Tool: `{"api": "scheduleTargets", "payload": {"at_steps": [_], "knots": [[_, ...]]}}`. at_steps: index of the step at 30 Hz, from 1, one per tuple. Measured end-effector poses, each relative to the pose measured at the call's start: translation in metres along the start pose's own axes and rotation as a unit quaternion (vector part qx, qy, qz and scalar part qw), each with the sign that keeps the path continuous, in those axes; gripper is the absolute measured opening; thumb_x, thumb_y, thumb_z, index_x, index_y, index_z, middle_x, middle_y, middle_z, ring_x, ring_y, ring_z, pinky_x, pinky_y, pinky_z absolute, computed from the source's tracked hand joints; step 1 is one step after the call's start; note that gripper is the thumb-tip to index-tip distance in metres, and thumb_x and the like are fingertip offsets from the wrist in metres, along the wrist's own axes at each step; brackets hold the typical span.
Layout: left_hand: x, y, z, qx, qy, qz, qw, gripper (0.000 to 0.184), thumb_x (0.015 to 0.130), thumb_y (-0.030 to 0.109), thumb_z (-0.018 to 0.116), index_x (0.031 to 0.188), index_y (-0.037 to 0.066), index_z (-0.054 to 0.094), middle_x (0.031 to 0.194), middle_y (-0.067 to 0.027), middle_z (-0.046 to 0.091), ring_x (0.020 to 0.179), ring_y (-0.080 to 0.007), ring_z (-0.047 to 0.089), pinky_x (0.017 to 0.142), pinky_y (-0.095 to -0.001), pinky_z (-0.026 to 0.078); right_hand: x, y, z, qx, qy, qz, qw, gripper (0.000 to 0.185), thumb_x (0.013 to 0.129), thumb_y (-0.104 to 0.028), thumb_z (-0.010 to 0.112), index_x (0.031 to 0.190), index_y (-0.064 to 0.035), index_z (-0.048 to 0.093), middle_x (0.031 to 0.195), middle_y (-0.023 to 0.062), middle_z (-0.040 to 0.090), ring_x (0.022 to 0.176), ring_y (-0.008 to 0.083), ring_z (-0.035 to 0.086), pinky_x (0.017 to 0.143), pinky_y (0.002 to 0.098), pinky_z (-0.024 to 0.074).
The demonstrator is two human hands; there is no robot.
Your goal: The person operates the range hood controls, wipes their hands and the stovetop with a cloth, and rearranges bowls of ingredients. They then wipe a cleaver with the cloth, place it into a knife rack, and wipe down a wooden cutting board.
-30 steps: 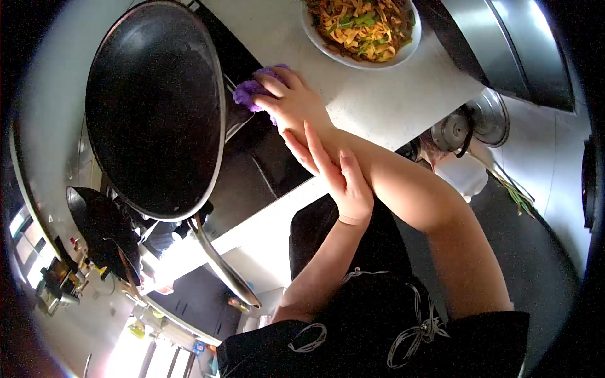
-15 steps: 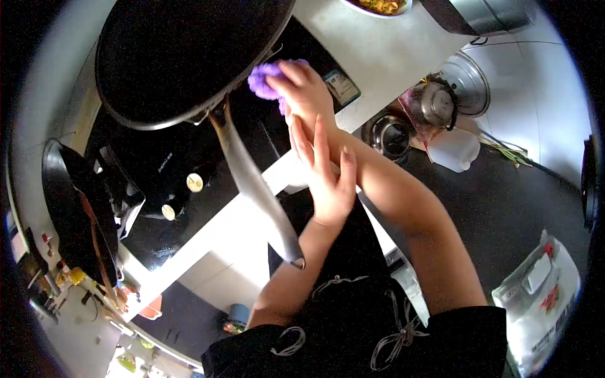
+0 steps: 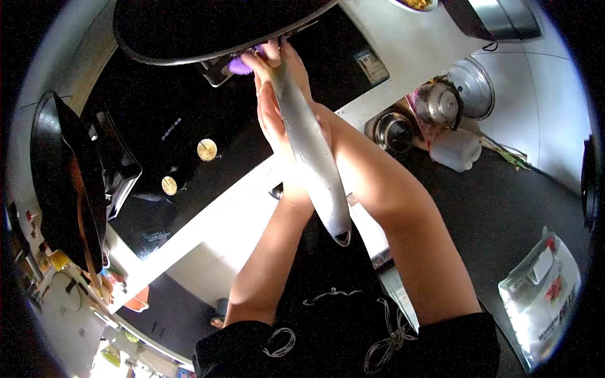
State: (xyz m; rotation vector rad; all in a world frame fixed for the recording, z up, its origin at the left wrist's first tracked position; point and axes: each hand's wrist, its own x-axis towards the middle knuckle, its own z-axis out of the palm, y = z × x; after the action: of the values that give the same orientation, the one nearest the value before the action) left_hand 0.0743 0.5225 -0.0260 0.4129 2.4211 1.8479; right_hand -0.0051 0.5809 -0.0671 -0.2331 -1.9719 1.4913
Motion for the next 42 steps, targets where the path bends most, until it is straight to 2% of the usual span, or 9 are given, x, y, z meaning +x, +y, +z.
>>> {"api": "scheduleTargets", "payload": {"at_steps": [4, 8, 10, 11, 16, 23, 27, 33, 42], "knots": [[-0.015, 0.032, 0.002, 0.099, -0.034, 0.083, 0.991, 0.043, 0.09, 0.019, 0.057, 0.129, 0.0, 0.052, 0.144, -0.0291, 0.033, 0.134, -0.0406, 0.033, 0.109, -0.0433, 0.028, 0.016, -0.004, -0.045, -0.264, -0.155, -0.161, 0.938, 0.03, 0.076, -0.019, 0.061, 0.105, -0.0151, 0.062, 0.107, 0.0047, 0.055, 0.103, 0.0304, 0.054, 0.087, 0.0427, 0.0468], [-0.005, 0.03, 0.01, 0.011, -0.092, 0.076, 0.993, 0.042, 0.087, 0.015, 0.057, 0.125, -0.004, 0.055, 0.15, -0.0256, 0.024, 0.138, -0.0388, 0.026, 0.112, -0.0451, 0.022, 0.025, 0.007, -0.06, -0.452, 0.014, -0.094, 0.887, 0.034, 0.072, -0.011, 0.062, 0.106, -0.0081, 0.06, 0.109, 0.0089, 0.054, 0.102, 0.0323, 0.053, 0.086, 0.0428, 0.0479], [0.005, 0.024, 0.006, -0.029, -0.105, 0.024, 0.994, 0.043, 0.086, 0.012, 0.057, 0.125, -0.006, 0.054, 0.15, -0.0251, 0.023, 0.14, -0.0366, 0.024, 0.113, -0.0448, 0.019, 0.026, 0.021, -0.051, -0.466, 0.008, -0.119, 0.877, 0.035, 0.071, -0.012, 0.062, 0.106, -0.0065, 0.06, 0.111, 0.0123, 0.052, 0.103, 0.0364, 0.051, 0.085, 0.044, 0.0474], [0.009, 0.023, 0.0, -0.008, -0.122, 0.036, 0.992, 0.039, 0.087, 0.011, 0.056, 0.122, -0.007, 0.056, 0.152, -0.024, 0.021, 0.142, -0.0358, 0.02, 0.114, -0.0443, 0.017, 0.021, 0.026, -0.034, -0.121, 0.041, -0.097, 0.987, 0.036, 0.072, -0.014, 0.062, 0.107, -0.0086, 0.06, 0.111, 0.0119, 0.052, 0.104, 0.0369, 0.051, 0.085, 0.0441, 0.0471], [-0.011, 0.007, -0.024, 0.082, -0.021, 0.038, 0.996, 0.052, 0.073, 0.02, 0.069, 0.12, 0.002, 0.057, 0.138, -0.0267, 0.028, 0.13, -0.0487, 0.027, 0.106, -0.0533, 0.029, -0.009, 0.012, -0.012, -0.283, -0.061, -0.208, 0.934, 0.033, 0.08, -0.027, 0.055, 0.112, -0.0202, 0.06, 0.121, 0.0091, 0.055, 0.109, 0.0349, 0.05, 0.084, 0.0471, 0.0445], [-0.006, 0.001, -0.032, 0.143, -0.022, 0.078, 0.986, 0.03, 0.073, 0.009, 0.065, 0.102, 0.002, 0.06, 0.134, -0.0271, 0.041, 0.118, -0.0438, 0.046, 0.098, -0.0479, 0.039, -0.046, -0.037, -0.051, 0.261, -0.166, 0.318, 0.896, 0.033, 0.097, -0.024, 0.048, 0.122, -0.0049, 0.056, 0.119, 0.007, 0.061, 0.111, 0.0169, 0.056, 0.094, 0.027, 0.044], [0.011, -0.004, -0.012, 0.147, -0.142, 0.126, 0.971, 0.047, 0.077, 0.011, 0.061, 0.123, 0.004, 0.056, 0.138, -0.0172, 0.045, 0.129, -0.0351, 0.042, 0.105, -0.0399, 0.039, -0.021, 0.001, -0.074, -0.169, -0.096, 0.036, 0.98, 0.038, 0.085, -0.023, 0.057, 0.12, -0.0097, 0.053, 0.114, 0.009, 0.058, 0.107, 0.0299, 0.053, 0.094, 0.0376, 0.0447], [0.022, 0.008, -0.022, 0.123, -0.082, 0.125, 0.981, 0.028, 0.078, 0.01, 0.061, 0.106, 0.005, 0.063, 0.132, -0.0147, 0.053, 0.124, -0.0352, 0.047, 0.102, -0.0398, 0.042, -0.038, 0.028, -0.041, -0.058, 0.037, 0.017, 0.997, 0.034, 0.092, -0.022, 0.051, 0.121, -0.0034, 0.049, 0.115, 0.0112, 0.055, 0.108, 0.0297, 0.053, 0.094, 0.037, 0.0425], [-0.034, 0.001, -0.062, 0.194, -0.051, 0.123, 0.972, 0.027, 0.083, 0.012, 0.057, 0.106, -0.002, 0.053, 0.141, -0.0251, 0.037, 0.13, -0.0501, 0.033, 0.106, -0.0512, 0.035, -0.062, -0.031, -0.027, -0.423, -0.231, -0.177, 0.858, 0.037, 0.092, -0.027, 0.05, 0.124, -0.0095, 0.054, 0.125, 0.0146, 0.048, 0.117, 0.0325, 0.047, 0.1, 0.0407, 0.0395]]}}
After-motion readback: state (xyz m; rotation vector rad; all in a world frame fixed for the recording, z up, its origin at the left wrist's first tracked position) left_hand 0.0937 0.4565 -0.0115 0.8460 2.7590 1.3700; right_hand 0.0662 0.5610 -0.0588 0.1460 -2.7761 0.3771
